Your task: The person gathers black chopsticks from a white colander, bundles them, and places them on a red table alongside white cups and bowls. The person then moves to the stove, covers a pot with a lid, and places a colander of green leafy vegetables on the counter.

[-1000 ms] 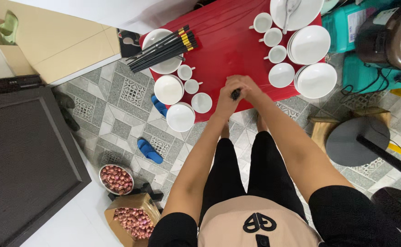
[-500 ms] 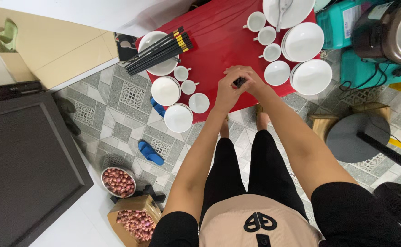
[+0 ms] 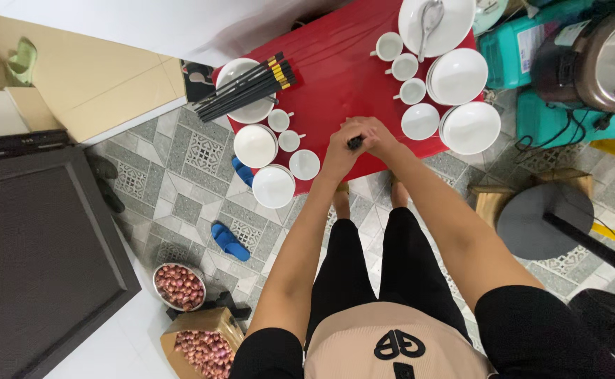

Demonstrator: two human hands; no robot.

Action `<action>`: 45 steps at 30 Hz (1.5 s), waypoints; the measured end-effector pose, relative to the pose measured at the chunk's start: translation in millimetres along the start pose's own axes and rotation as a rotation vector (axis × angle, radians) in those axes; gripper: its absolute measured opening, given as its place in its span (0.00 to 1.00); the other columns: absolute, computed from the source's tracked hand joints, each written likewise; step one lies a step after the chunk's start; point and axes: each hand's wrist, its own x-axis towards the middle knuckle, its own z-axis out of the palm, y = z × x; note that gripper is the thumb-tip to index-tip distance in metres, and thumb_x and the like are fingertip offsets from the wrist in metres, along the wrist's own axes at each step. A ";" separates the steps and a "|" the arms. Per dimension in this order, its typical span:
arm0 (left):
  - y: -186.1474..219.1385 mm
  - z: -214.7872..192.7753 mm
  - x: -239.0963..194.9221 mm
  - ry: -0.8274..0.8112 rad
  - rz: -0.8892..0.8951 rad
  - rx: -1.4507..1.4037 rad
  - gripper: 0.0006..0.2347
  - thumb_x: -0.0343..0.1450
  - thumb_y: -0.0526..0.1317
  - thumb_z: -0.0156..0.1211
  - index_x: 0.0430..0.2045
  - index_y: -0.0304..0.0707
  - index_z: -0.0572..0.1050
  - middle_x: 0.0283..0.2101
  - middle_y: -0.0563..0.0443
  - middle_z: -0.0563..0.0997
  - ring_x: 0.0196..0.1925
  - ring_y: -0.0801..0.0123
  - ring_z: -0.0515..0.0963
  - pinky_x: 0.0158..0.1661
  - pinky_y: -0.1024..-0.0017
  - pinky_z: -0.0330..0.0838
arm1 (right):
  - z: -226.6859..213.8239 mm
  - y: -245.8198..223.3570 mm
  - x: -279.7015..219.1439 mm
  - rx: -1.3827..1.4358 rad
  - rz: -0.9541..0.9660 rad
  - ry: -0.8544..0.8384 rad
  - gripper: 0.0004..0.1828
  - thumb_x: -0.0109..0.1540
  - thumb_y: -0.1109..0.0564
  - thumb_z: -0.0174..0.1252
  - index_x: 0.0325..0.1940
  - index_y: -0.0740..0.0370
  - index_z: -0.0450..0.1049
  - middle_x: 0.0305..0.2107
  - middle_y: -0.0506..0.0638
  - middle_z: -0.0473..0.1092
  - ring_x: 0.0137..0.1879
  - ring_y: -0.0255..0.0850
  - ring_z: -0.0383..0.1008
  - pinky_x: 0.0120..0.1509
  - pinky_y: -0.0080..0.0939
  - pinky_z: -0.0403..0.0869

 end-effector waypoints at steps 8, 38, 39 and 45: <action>-32.4 -6.6 16.9 0.096 0.061 0.314 0.22 0.65 0.41 0.74 0.53 0.39 0.74 0.57 0.43 0.75 0.61 0.55 0.74 0.60 0.62 0.71 | 1.2 3.8 4.0 0.096 0.362 0.008 0.13 0.63 0.55 0.65 0.43 0.68 0.76 0.33 0.56 0.77 0.37 0.38 0.79 0.43 0.41 0.75; -108.0 49.3 210.0 -0.088 -0.056 1.059 0.18 0.61 0.37 0.69 0.42 0.39 0.69 0.42 0.40 0.79 0.45 0.45 0.80 0.41 0.51 0.76 | -273.9 174.3 48.2 1.664 0.431 0.905 0.10 0.68 0.63 0.52 0.53 0.69 0.68 0.45 0.63 0.72 0.53 0.55 0.77 0.69 0.63 0.77; -113.6 52.5 215.3 -0.078 -0.078 1.069 0.17 0.64 0.39 0.69 0.41 0.38 0.69 0.42 0.40 0.79 0.45 0.44 0.80 0.41 0.50 0.76 | -277.1 188.7 50.0 1.609 0.414 0.920 0.10 0.67 0.62 0.53 0.53 0.67 0.69 0.44 0.61 0.72 0.52 0.53 0.76 0.69 0.62 0.76; -136.6 60.1 235.1 -0.065 -0.132 1.092 0.16 0.66 0.43 0.68 0.39 0.37 0.68 0.42 0.40 0.79 0.47 0.43 0.79 0.40 0.50 0.77 | -279.1 239.8 56.0 1.496 0.365 0.900 0.11 0.66 0.59 0.55 0.52 0.67 0.72 0.43 0.59 0.73 0.52 0.53 0.77 0.67 0.57 0.76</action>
